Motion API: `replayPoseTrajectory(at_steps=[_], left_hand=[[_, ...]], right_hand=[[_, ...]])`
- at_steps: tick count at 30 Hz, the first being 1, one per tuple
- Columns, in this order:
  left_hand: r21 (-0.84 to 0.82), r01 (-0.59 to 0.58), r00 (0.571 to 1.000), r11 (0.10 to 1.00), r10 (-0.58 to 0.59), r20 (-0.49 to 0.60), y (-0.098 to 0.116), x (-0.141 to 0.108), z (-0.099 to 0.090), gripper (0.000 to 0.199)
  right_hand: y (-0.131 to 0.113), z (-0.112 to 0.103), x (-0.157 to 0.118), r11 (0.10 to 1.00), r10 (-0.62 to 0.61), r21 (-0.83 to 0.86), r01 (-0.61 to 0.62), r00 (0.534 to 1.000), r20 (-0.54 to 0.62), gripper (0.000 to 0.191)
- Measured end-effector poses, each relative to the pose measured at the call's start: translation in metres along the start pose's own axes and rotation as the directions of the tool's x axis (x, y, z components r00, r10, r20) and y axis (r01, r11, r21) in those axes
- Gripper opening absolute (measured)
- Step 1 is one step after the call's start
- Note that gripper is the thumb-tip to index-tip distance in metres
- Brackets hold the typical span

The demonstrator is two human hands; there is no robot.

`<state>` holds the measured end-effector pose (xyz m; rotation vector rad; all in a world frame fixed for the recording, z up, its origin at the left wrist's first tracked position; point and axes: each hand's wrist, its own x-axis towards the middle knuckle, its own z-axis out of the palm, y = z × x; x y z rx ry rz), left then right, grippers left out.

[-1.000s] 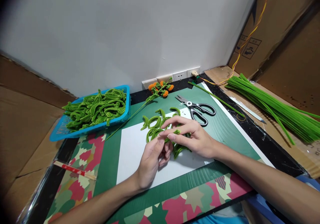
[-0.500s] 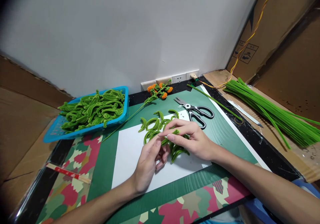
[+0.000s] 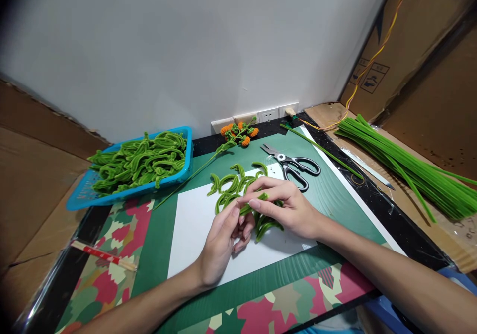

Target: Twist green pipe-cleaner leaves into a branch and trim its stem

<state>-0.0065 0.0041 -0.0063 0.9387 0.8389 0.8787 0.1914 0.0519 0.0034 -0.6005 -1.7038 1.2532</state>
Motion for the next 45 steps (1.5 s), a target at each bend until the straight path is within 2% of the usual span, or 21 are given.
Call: replayPoseTrajectory(at_steps=[18, 25, 45], left_hand=[[0.015, -0.040, 0.999, 0.999, 0.040, 0.031, -0.0001, 0.0002, -0.0004, 0.037], [0.030, -0.066, 0.998, 0.997, 0.067, -0.014, -0.0011, 0.0001, 0.0005, 0.038], [0.008, -0.068, 0.998, 0.998, 0.068, 0.007, -0.0031, 0.0023, -0.0010, 0.037]], right_hand=[[0.0015, -0.0002, -0.0001, 1.000, -0.006, -0.007, 0.006, 1.000, 0.016, 0.024], [0.0016, 0.0002, -0.0001, 1.000, -0.009, -0.012, 0.009, 1.000, 0.006, 0.023], [0.0000, -0.0009, 0.0005, 1.000, -0.012, -0.016, 0.012, 1.000, 0.000, 0.025]])
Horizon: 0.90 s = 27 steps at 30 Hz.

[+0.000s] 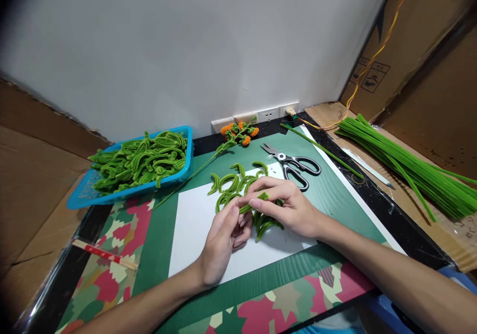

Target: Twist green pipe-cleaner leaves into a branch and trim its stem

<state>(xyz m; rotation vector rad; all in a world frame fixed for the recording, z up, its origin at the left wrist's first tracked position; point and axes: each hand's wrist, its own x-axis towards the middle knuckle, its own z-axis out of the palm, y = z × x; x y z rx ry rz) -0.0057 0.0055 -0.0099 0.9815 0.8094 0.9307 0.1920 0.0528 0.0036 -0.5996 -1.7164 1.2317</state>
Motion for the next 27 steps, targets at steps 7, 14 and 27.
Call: replayPoseTrajectory(at_steps=[7, 14, 27], left_hand=[[0.005, 0.001, 1.000, 1.000, -0.001, 0.012, 0.0019, -0.0010, 0.0006, 0.035], [0.014, 0.014, 1.000, 1.000, -0.014, -0.002, 0.0007, -0.0002, 0.0005, 0.038], [0.008, 0.048, 0.998, 0.999, -0.047, -0.044, 0.0000, 0.0011, -0.0002, 0.038]], right_hand=[[0.0004, 0.0002, -0.0006, 1.000, 0.001, -0.022, -0.001, 1.000, 0.002, 0.024], [0.0005, -0.0006, -0.0004, 0.999, -0.008, -0.054, 0.008, 1.000, 0.007, 0.021], [-0.0015, -0.0017, 0.0007, 0.998, -0.022, -0.056, 0.021, 1.000, -0.008, 0.022]])
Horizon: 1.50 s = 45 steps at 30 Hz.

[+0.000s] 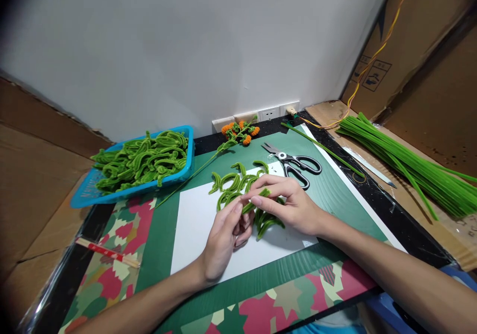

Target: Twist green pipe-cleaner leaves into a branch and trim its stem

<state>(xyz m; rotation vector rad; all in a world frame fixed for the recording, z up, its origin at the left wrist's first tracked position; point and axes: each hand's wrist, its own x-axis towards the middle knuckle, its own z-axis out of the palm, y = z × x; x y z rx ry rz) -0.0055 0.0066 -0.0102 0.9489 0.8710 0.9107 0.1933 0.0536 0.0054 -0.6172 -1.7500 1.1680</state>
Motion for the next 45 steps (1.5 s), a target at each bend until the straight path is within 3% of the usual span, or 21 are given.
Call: replayPoseTrajectory(at_steps=[11, 21, 33, 45], left_hand=[[0.054, 0.026, 0.999, 0.998, -0.027, 0.017, 0.0007, 0.0001, 0.0009, 0.045], [0.137, 0.005, 0.999, 0.991, -0.012, 0.051, 0.0029, -0.0004, 0.0006, 0.038], [0.118, 0.020, 1.000, 0.993, -0.021, 0.009, 0.0045, -0.0016, 0.0036, 0.038], [0.079, -0.021, 1.000, 0.997, 0.019, 0.020, -0.0001, -0.0001, 0.0022, 0.030]], right_hand=[[-0.0009, -0.0019, 0.0005, 0.999, 0.023, -0.032, -0.022, 1.000, 0.001, 0.031], [0.0014, -0.0023, -0.0007, 0.990, 0.110, -0.083, -0.113, 0.993, -0.039, 0.046], [0.0012, -0.0065, -0.0017, 0.987, 0.121, -0.088, -0.137, 0.978, -0.171, 0.050], [-0.0040, -0.0056, 0.0015, 0.985, 0.066, -0.150, -0.085, 0.989, -0.129, 0.040]])
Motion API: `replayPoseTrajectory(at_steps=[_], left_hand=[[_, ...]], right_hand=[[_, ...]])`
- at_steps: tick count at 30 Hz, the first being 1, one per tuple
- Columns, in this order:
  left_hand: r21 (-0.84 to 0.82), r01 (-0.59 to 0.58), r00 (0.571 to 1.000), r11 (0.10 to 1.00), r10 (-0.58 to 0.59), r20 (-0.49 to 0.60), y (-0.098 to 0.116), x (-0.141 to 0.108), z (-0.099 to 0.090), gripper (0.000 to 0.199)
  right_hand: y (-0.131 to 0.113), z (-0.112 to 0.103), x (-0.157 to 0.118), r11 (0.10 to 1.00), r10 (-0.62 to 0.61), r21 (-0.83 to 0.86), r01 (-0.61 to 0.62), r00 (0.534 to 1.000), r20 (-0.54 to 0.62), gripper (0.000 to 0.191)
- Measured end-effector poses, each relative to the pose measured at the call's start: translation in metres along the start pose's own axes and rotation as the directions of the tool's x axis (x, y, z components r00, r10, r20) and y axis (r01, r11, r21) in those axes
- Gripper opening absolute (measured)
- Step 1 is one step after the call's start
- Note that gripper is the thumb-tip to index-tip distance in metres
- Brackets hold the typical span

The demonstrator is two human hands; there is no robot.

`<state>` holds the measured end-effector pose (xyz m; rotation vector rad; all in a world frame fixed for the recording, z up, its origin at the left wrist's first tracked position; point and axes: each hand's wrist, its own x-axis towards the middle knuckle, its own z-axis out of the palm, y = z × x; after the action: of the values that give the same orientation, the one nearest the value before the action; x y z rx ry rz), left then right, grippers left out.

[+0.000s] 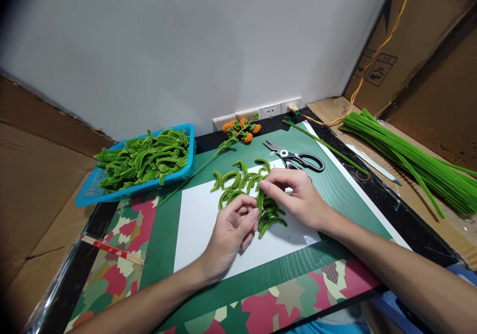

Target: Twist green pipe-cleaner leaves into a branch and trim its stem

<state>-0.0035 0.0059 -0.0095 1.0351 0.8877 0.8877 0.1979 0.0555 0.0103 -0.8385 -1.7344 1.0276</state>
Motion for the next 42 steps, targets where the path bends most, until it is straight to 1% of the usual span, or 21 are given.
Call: replayPoseTrajectory(at_steps=[5, 10, 14, 21, 30, 42], left_hand=[[0.012, -0.001, 1.000, 1.000, 0.001, 0.007, 0.0005, -0.0002, -0.0001, 0.030], [0.024, 0.000, 1.000, 1.000, 0.000, 0.007, 0.0000, -0.0003, -0.0009, 0.031], [0.025, -0.002, 1.000, 1.000, 0.002, 0.009, 0.0018, 0.0001, -0.0001, 0.031], [0.039, -0.022, 1.000, 0.999, 0.022, 0.002, 0.0001, 0.0004, -0.0007, 0.028], [0.038, -0.045, 0.999, 0.998, 0.045, 0.003, 0.0000, 0.0014, -0.0006, 0.025], [0.044, -0.045, 0.999, 0.998, 0.045, -0.004, -0.0016, 0.0007, -0.0005, 0.025]], right_hand=[[-0.0009, 0.0000, -0.0003, 1.000, -0.006, 0.001, 0.006, 1.000, 0.014, 0.039], [0.0023, 0.0009, -0.0032, 1.000, 0.007, 0.001, -0.007, 0.999, 0.053, 0.030], [0.0041, 0.0026, -0.0037, 1.000, 0.017, 0.006, -0.017, 0.998, 0.067, 0.027], [0.0027, 0.0023, -0.0030, 1.000, 0.018, -0.011, -0.017, 0.998, 0.068, 0.030], [0.0017, 0.0021, -0.0036, 0.998, 0.066, -0.010, -0.066, 0.995, 0.068, 0.033], [0.0017, 0.0019, -0.0030, 0.999, 0.033, -0.024, -0.032, 0.998, 0.060, 0.034]])
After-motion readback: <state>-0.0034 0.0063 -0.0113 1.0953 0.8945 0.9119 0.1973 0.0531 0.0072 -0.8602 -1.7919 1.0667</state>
